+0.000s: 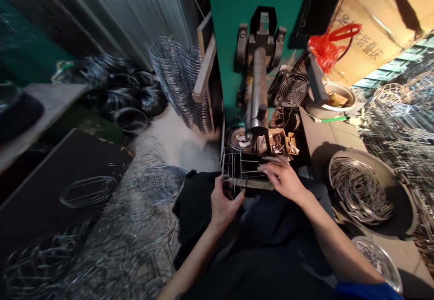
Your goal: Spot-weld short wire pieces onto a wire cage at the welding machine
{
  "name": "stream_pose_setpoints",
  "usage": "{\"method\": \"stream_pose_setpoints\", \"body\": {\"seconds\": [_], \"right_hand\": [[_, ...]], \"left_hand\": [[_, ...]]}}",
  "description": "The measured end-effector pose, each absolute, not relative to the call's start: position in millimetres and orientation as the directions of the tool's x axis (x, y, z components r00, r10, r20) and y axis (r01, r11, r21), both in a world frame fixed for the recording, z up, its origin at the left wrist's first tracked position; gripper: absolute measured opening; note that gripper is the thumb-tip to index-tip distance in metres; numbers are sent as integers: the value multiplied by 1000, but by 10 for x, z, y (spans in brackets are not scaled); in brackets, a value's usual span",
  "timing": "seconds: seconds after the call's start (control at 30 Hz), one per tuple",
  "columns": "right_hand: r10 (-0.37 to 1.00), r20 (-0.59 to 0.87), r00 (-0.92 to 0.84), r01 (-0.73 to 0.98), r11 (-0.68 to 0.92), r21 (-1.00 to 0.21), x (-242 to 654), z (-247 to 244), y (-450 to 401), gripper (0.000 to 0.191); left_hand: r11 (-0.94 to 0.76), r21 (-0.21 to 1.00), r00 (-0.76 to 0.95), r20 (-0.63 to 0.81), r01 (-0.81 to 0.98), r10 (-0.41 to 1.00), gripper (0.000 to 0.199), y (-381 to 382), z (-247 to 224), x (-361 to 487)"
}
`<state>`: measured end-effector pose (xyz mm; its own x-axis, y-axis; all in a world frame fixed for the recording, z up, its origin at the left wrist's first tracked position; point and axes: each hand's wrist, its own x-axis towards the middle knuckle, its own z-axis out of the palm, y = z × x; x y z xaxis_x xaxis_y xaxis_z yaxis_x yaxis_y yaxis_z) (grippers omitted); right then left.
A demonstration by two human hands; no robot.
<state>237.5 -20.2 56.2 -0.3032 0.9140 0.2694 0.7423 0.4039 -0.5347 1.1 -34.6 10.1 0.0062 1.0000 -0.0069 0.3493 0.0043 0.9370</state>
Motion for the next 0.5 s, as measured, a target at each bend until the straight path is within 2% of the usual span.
{"method": "stream_pose_setpoints", "body": {"seconds": [0.1, 0.3, 0.5], "right_hand": [[913, 280, -295, 763, 402, -505, 2380, 524, -173, 19], [867, 403, -294, 822, 445, -357, 2332, 475, -132, 25], [842, 470, -265, 788, 470, -398, 2262, 589, -67, 19]], "left_hand": [[18, 940, 0, -19, 342, 1000, 53, -314, 78, -7], [39, 936, -48, -23, 349, 999, 51, -263, 108, -42], [32, 957, -68, -13, 287, 998, 52, -230, 145, -55]]}}
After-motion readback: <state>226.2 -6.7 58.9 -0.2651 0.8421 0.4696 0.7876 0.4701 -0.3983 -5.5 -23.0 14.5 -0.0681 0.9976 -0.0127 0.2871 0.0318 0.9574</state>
